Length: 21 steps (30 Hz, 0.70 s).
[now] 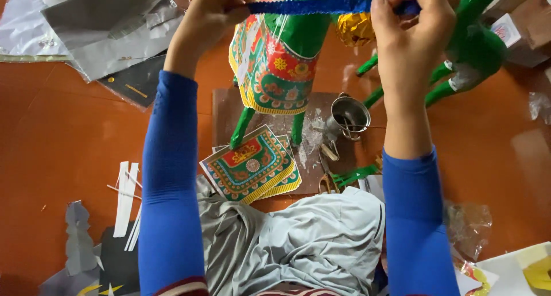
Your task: Decorating and assembling paper-mache animal figures using decorative paper and scissors.
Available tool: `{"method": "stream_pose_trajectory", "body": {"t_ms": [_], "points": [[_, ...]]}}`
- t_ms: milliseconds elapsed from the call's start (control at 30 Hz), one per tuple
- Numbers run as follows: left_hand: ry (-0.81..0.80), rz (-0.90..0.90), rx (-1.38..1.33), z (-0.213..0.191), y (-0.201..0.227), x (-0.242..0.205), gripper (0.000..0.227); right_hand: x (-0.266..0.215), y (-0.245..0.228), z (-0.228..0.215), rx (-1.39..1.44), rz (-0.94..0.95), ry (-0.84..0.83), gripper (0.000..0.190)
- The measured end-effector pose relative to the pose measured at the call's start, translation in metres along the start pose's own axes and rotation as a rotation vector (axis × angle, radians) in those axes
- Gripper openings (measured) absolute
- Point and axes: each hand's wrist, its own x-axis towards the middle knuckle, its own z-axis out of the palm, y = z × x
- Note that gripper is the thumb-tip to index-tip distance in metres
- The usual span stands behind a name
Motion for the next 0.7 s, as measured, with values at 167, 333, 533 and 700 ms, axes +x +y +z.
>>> {"method": "stream_pose_trajectory", "body": {"t_ms": [167,333,533,700], "points": [[0.122,-0.149,-0.633,0.033,-0.057,0.017,0.012,-0.001,-0.007,0.003,0.261,-0.091,0.048,0.026],[0.241,-0.232,-0.663,0.072,-0.080,0.037,0.016,-0.001,-0.001,0.001,-0.036,-0.068,0.051,0.025],[0.242,-0.197,-0.761,0.090,-0.090,0.058,0.018,0.001,-0.003,0.000,0.002,0.005,0.016,0.013],[0.159,-0.386,-0.969,0.093,-0.086,0.062,0.019,0.004,-0.011,0.001,0.034,0.000,0.001,0.012]]}}
